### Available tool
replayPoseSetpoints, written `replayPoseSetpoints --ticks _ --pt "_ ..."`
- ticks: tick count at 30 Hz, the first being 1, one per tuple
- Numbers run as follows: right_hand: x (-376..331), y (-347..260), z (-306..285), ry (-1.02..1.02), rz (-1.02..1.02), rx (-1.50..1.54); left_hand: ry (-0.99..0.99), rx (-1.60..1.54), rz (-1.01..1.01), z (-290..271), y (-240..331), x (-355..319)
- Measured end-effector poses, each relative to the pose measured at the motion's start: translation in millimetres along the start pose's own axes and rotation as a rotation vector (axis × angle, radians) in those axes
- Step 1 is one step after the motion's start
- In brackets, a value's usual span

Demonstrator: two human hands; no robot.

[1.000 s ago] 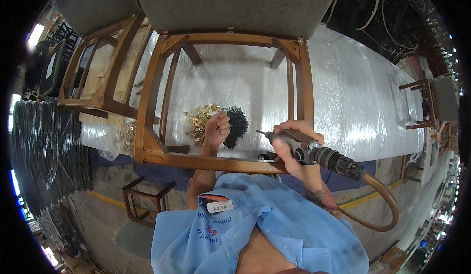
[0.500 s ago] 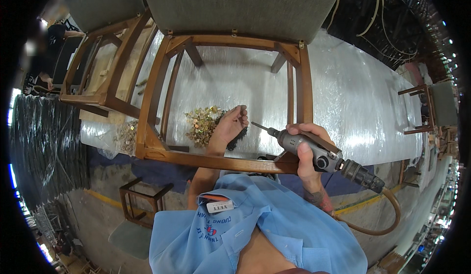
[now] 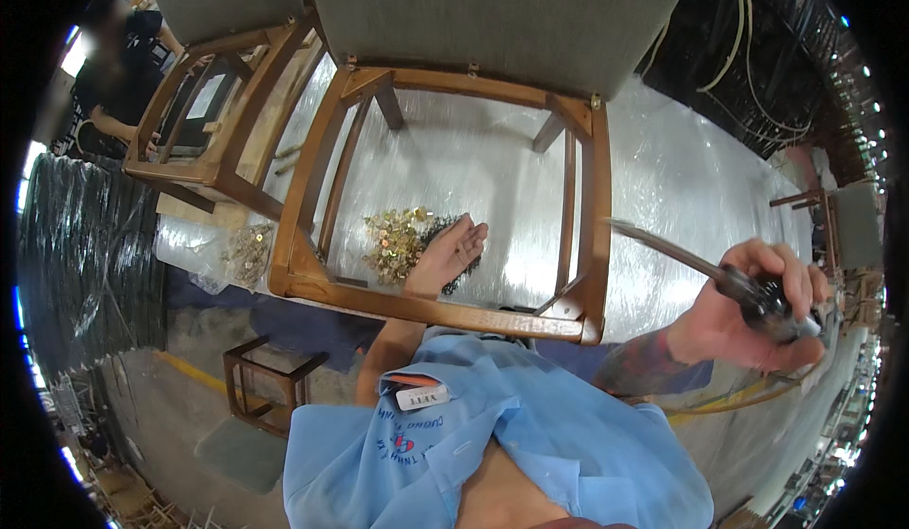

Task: The person assembles wooden chairs by attaching metal brackets to the frame using a pneumatic drill. They position the chair, insert screws, and tighten them at multiple joints on each chair before moving to the next unit.

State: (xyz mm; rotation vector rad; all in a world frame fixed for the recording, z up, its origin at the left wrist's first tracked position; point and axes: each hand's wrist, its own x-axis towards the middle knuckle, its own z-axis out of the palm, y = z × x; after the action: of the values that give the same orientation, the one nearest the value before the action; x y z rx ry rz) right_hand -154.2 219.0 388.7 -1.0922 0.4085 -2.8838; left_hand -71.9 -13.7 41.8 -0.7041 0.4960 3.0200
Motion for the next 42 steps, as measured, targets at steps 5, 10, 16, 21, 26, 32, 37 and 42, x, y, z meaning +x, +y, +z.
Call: replayPoseSetpoints --ticks 5,10,16,21,26,32,37,42 --pt "-9.7 16.5 -17.0 0.166 0.055 0.170 -0.070 -0.111 0.004 1.3 -2.3 17.5" --pt "-27.0 51.4 -53.7 0.171 0.199 -0.395 -0.068 -0.128 0.026 34.1 8.0 15.8" --pt "-41.6 63.9 -58.9 -0.132 0.108 -0.648 -0.136 -0.019 0.059 74.0 13.5 -5.3" --pt "-48.9 62.4 -57.9 -0.232 0.081 -0.636 -0.124 -0.042 0.067 96.8 14.6 -17.8" --pt "-53.1 60.4 -60.9 -0.226 0.085 -0.707 -0.272 -0.025 0.044 98.0 9.2 -21.5" --pt "-55.4 58.2 -59.9 -0.286 0.084 -0.714 -0.245 0.024 -0.011 114.6 -2.1 -33.0" --pt "-54.2 58.9 -60.4 -0.378 0.073 -0.720 -0.113 0.018 0.036 124.9 -5.2 -33.6" --pt "-50.3 56.2 -57.3 -0.461 0.069 -0.712 -0.080 -0.001 0.035 132.2 -4.1 -35.2"
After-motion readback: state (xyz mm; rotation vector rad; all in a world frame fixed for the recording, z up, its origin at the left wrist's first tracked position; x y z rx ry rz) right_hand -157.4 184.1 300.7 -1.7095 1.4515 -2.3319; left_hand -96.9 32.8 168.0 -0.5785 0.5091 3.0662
